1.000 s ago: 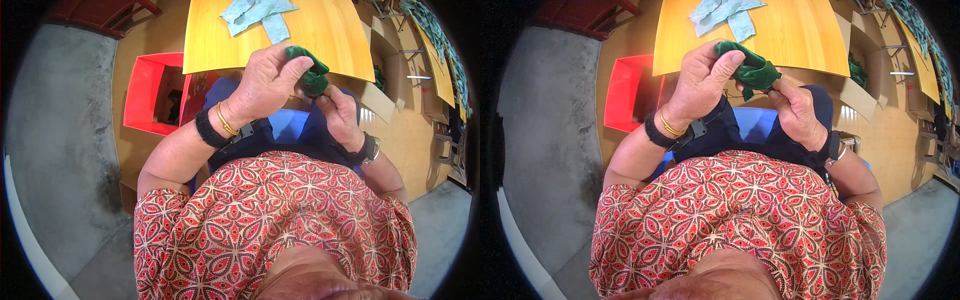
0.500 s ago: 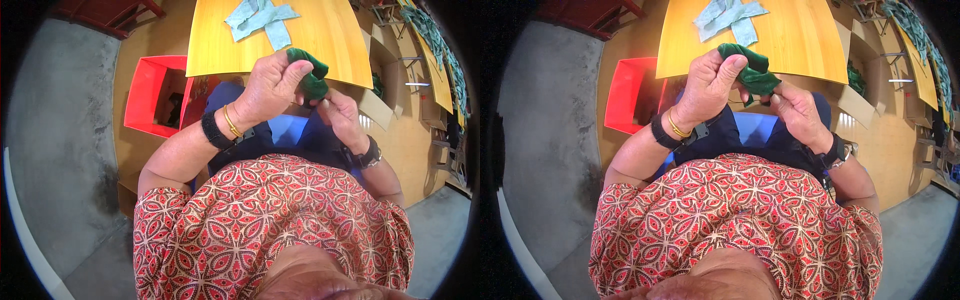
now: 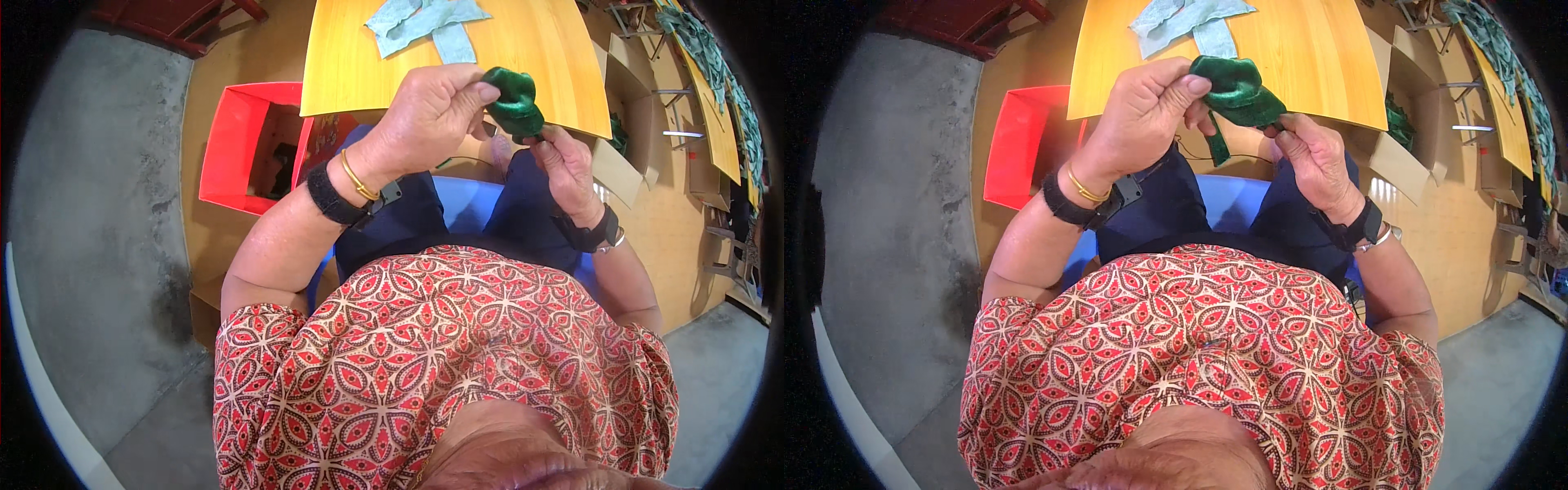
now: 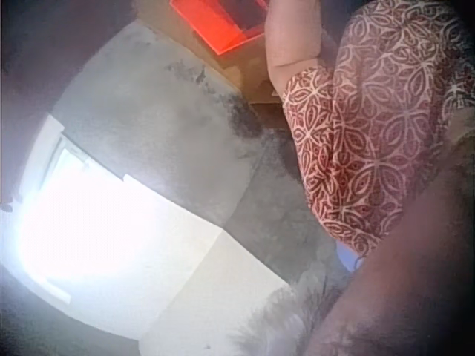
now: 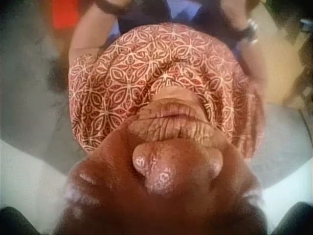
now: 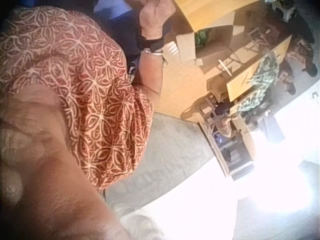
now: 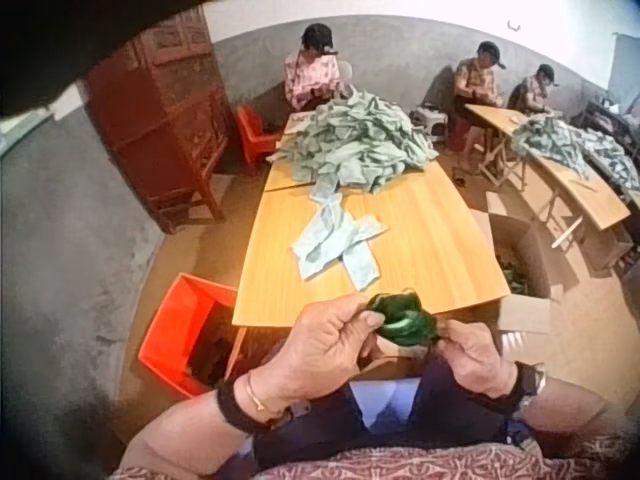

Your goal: The person folds a small green fabric piece into a compact shape using both hands. They then pick up a light blue fabric piece and fold it similarly. The folded items are placed on the table.

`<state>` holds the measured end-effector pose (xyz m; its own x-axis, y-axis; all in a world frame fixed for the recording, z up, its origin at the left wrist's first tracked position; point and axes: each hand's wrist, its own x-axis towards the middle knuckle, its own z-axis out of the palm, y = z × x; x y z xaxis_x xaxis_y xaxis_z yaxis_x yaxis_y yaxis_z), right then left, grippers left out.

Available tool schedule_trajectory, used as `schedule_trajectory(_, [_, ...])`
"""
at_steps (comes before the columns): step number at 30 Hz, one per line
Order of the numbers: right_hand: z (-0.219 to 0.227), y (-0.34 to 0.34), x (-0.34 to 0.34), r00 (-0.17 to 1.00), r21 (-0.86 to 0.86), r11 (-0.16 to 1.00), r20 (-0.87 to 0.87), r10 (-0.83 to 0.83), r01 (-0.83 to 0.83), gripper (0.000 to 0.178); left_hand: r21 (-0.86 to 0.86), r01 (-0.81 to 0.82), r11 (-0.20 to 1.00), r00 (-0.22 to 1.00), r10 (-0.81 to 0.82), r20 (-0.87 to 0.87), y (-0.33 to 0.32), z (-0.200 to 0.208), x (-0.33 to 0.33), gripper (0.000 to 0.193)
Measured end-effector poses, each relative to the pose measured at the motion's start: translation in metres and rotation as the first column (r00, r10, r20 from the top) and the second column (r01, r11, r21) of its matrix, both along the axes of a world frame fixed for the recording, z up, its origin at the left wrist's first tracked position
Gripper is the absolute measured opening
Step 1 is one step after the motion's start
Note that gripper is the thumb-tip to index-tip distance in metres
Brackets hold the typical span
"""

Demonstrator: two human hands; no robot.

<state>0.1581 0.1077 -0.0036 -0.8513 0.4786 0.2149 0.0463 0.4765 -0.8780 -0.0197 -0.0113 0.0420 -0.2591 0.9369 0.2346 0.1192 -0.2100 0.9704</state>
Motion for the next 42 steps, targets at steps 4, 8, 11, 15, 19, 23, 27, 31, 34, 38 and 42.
schedule_trajectory(4, [0.004, 0.008, -0.001, 1.000, 0.133, 0.991, 0.006, 0.009, -0.009, 0.015, -0.111, 0.088, 0.990, 0.990, -0.100, -0.100, -0.004, 0.005, -0.003, 0.018])
schedule_trajectory(8, [0.000, 0.010, 0.002, 1.000, 0.106, 0.994, -0.012, 0.001, 0.000, 0.014, -0.183, 0.185, 0.966, 0.983, -0.183, 0.027, -0.004, 0.004, -0.001, 0.018])
schedule_trajectory(11, [-0.003, 0.009, 0.001, 0.997, 0.159, 0.987, -0.076, 0.030, -0.017, 0.014, -0.240, 0.217, 0.946, 0.975, -0.221, 0.013, -0.005, 0.004, 0.000, 0.018])
schedule_trajectory(15, [0.006, 0.003, 0.000, 1.000, 0.205, 0.979, -0.004, 0.015, -0.013, 0.014, -0.233, 0.167, 0.958, 0.979, -0.190, -0.077, -0.004, 0.005, -0.002, 0.017])
schedule_trajectory(19, [0.008, -0.003, -0.002, 0.999, 0.156, 0.987, 0.017, 0.030, -0.032, 0.014, -0.273, 0.167, 0.947, 0.986, -0.167, 0.025, 0.000, -0.004, 0.001, 0.016])
schedule_trajectory(23, [0.008, -0.010, -0.001, 0.999, -0.042, 0.998, 0.010, 0.047, -0.047, 0.013, -0.274, 0.170, 0.947, 0.985, -0.168, 0.031, 0.000, 0.000, 0.001, 0.017])
schedule_trajectory(27, [0.019, -0.003, 0.004, 0.943, -0.798, 0.556, -0.044, 0.328, -0.231, 0.020, -0.207, 0.122, 0.971, 0.992, -0.116, 0.042, -0.004, 0.006, 0.004, 0.022])
schedule_trajectory(31, [0.013, -0.013, -0.001, 0.986, -0.620, 0.769, -0.056, 0.154, -0.156, 0.019, -0.019, -0.045, 0.999, 0.984, 0.041, -0.172, 0.003, -0.007, 0.005, 0.020])
schedule_trajectory(34, [0.018, -0.012, -0.003, 0.995, -0.405, 0.910, -0.014, 0.097, -0.094, 0.016, 0.032, -0.102, 0.994, 0.993, 0.103, -0.058, 0.004, -0.003, 0.003, 0.019])
schedule_trajectory(38, [0.015, -0.016, -0.005, 0.998, -0.159, 0.987, 0.036, 0.042, -0.036, 0.013, -0.071, -0.073, 0.995, 0.997, 0.074, 0.001, -0.001, 0.008, -0.005, 0.020])
schedule_trajectory(42, [0.016, -0.016, -0.004, 1.000, 0.063, 0.998, 0.028, 0.011, -0.013, 0.013, 0.009, -0.104, 0.995, 0.947, 0.101, -0.305, -0.002, 0.002, -0.012, 0.016])
